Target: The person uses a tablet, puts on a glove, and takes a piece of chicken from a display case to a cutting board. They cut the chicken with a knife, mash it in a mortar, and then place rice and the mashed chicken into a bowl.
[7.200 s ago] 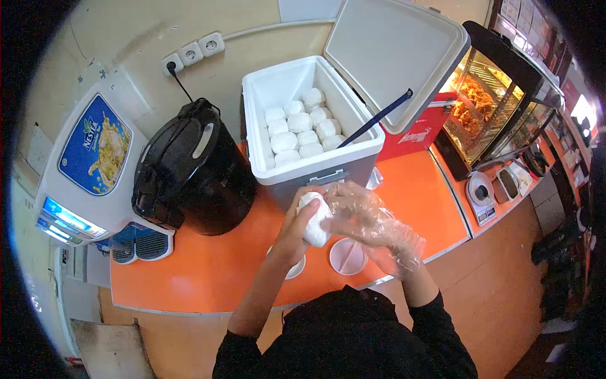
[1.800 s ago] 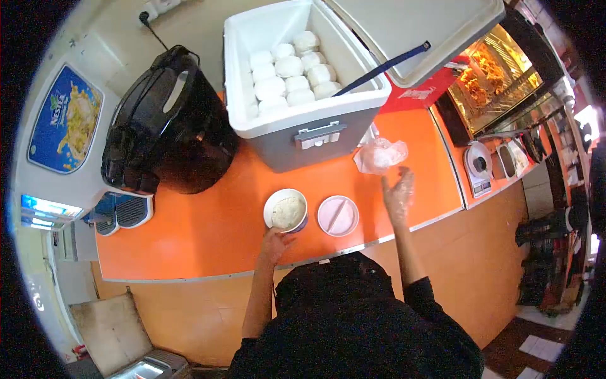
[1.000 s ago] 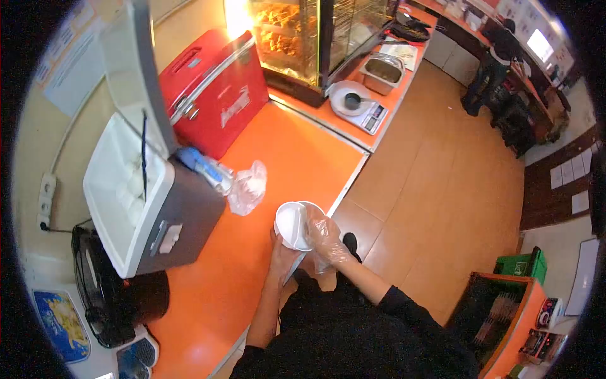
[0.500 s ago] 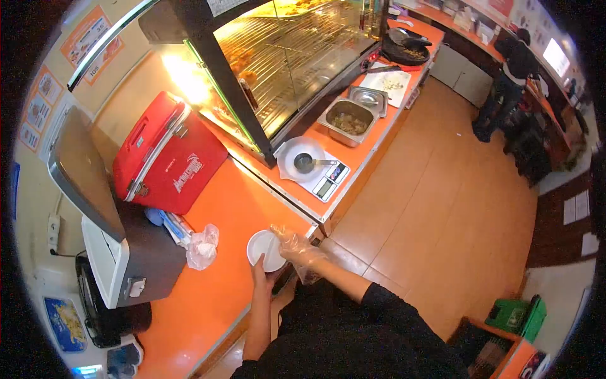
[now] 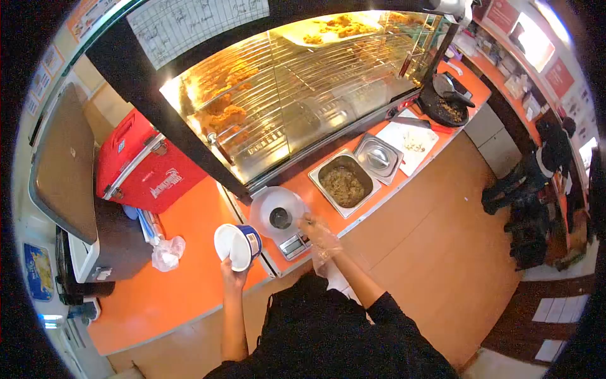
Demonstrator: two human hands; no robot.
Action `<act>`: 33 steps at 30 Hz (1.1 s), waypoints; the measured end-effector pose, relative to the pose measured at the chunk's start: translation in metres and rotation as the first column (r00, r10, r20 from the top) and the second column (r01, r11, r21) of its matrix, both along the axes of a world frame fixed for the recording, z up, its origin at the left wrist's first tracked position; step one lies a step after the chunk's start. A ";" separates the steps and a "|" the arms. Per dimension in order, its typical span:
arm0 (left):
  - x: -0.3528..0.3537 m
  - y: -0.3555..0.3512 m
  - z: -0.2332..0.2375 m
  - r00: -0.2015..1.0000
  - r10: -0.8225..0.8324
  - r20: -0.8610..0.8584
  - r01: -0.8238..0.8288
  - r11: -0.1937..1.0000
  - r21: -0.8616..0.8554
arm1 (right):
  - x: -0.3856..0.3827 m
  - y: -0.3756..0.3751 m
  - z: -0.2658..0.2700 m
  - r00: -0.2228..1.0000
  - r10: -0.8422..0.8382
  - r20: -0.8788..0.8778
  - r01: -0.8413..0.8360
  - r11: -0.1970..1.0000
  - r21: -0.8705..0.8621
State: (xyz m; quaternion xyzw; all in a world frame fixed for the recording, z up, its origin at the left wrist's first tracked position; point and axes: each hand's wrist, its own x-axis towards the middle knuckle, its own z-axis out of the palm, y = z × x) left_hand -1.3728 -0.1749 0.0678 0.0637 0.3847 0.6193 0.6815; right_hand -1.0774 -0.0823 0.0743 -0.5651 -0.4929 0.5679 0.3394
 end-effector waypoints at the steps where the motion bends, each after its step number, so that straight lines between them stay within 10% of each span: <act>1: 0.004 -0.005 -0.004 1.000 0.021 -0.003 -0.021 1.000 -0.010 | 0.010 -0.001 -0.015 1.000 0.021 -0.003 -0.021 1.000 -0.010; 4: 0.032 0.008 0.028 0.989 0.073 -0.131 -0.069 0.997 0.033 | 0.039 0.002 0.073 0.947 -0.273 -0.171 0.266 0.962 -0.063; 8: 0.075 0.013 0.053 0.977 0.093 -0.190 -0.122 0.982 -0.147 | 0.126 0.048 0.113 0.996 -0.089 -0.013 0.090 0.976 0.198; 11: 0.131 0.026 0.072 0.957 -0.213 -0.198 0.152 0.946 -0.285 | 0.164 0.079 0.105 0.961 0.011 0.276 -0.111 0.930 0.351; 13: 0.169 0.035 0.061 0.920 -0.335 -0.201 0.255 0.904 -0.342 | 0.173 0.101 0.076 0.833 -0.008 0.553 -0.425 0.631 0.649; 17: 0.230 0.043 0.043 0.945 -0.291 -0.151 0.252 0.939 -0.233 | 0.185 0.100 0.057 0.786 0.383 0.486 -0.610 0.349 0.711; 21: 0.265 0.043 0.044 0.986 -0.156 -0.054 0.126 0.923 -0.364 | 0.188 0.109 0.068 0.844 0.361 0.396 -0.531 0.462 0.710; 25: 0.291 0.035 0.040 0.996 -0.065 -0.065 0.044 0.957 -0.285 | 0.189 0.126 0.044 0.817 0.449 0.363 -0.503 0.244 0.830; 33: 0.308 0.021 0.007 0.972 0.103 0.212 -0.091 0.994 -0.067 | 0.191 0.107 0.049 0.731 0.493 0.472 -0.666 0.366 0.650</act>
